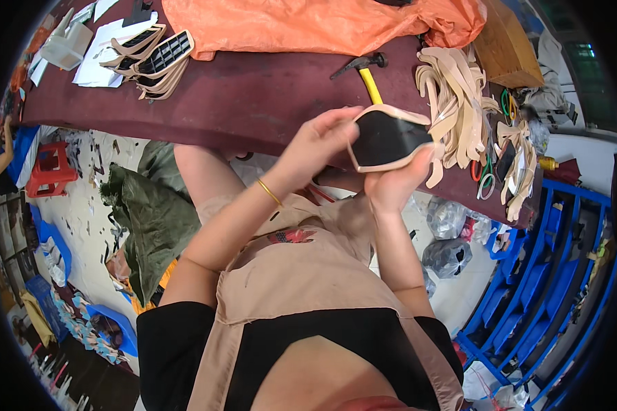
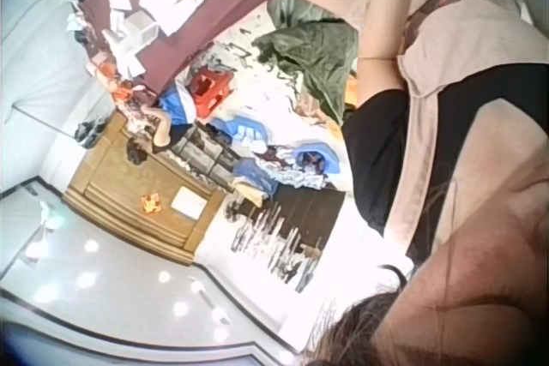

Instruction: Hammer and glue a leather strip onto the edge of a shoe sole component.

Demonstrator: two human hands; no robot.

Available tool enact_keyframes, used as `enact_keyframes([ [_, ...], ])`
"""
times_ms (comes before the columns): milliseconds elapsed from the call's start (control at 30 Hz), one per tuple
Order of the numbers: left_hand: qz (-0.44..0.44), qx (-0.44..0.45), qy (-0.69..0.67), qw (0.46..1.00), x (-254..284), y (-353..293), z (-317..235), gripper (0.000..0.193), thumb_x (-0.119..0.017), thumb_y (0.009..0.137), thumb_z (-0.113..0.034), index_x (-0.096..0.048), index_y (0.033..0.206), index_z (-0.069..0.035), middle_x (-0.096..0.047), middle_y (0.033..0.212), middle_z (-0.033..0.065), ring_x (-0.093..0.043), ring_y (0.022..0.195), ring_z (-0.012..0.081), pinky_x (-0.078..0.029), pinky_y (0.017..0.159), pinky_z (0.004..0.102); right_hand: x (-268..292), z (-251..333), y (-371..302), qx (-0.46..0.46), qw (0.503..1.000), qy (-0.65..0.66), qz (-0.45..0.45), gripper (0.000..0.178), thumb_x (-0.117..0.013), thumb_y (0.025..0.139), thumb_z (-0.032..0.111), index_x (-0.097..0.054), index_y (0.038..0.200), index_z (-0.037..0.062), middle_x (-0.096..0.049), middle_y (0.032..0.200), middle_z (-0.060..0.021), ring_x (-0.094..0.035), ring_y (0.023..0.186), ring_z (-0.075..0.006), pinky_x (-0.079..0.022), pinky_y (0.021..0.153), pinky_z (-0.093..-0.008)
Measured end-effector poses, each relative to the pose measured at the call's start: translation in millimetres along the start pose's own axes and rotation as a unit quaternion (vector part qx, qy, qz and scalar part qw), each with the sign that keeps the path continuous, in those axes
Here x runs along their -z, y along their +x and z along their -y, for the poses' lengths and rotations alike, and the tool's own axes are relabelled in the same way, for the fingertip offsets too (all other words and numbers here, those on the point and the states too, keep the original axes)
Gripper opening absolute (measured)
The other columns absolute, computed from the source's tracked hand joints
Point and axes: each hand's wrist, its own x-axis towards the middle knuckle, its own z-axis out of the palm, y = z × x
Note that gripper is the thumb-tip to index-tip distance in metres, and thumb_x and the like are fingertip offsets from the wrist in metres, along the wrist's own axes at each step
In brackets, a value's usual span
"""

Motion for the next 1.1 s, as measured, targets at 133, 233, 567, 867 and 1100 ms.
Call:
enact_keyframes([
  [133,0.182,0.337,-0.374,0.845,39.7,-5.1,-22.0,0.083,-0.031,0.082,-0.075,-0.049,0.125,-0.007,-0.054,0.123,0.0143,-0.054,0.109,0.0282,-0.043,0.091,0.0505,26.8,23.7,13.7,0.225,0.649,-0.429,0.587,0.019,-0.074,0.07,0.021,-0.066,0.084,0.0111,-0.057,0.098,-0.0153,-0.057,0.099,-0.0273,-0.041,0.089,-0.0441],
  [233,0.028,0.172,-0.381,0.908,40.6,-3.6,-5.5,0.075,-0.031,0.087,-0.068,-0.05,0.123,-0.004,-0.062,0.11,0.0166,-0.059,0.103,0.0319,-0.051,0.084,0.0469,14.8,19.3,-5.9,0.312,0.589,-0.595,0.45,0.028,-0.071,0.068,0.019,-0.062,0.092,0.0076,-0.049,0.111,-0.0121,-0.05,0.107,-0.0296,-0.034,0.096,-0.0435],
  [567,0.055,-0.084,-0.178,0.979,3.2,-16.8,-36.0,0.08,-0.029,0.088,-0.068,-0.04,0.132,-0.002,-0.057,0.116,0.0147,-0.06,0.098,0.0209,-0.05,0.084,0.0324,19.3,-6.1,-19.5,-0.289,0.844,-0.315,0.324,0.036,-0.04,0.1,0.033,-0.056,0.086,0.0031,-0.056,0.076,0.0013,-0.048,0.067,-0.0089,-0.04,0.065,-0.0221],
  [867,0.091,-0.122,-0.207,0.966,9.5,-8.5,-40.9,0.094,-0.03,0.08,-0.077,-0.034,0.134,0.0,-0.053,0.121,0.0186,-0.059,0.103,0.0241,-0.049,0.088,0.0348,35.6,-8.1,-12.4,-0.389,0.841,-0.039,0.373,0.035,-0.041,0.099,0.033,-0.055,0.094,0.0017,-0.055,0.084,-0.0018,-0.051,0.075,-0.0097,-0.043,0.07,-0.0255],
  [1100,0.115,-0.046,-0.342,0.932,15.1,2.0,-23.3,0.086,-0.025,0.083,-0.073,-0.037,0.135,-0.006,-0.052,0.124,0.02,-0.054,0.112,0.0288,-0.047,0.093,0.0394,-9.6,6.1,-6.3,-0.143,0.926,-0.168,0.306,0.043,-0.05,0.095,0.03,-0.041,0.121,-0.0022,-0.058,0.11,-0.011,-0.058,0.097,-0.0199,-0.046,0.082,-0.0287],
])
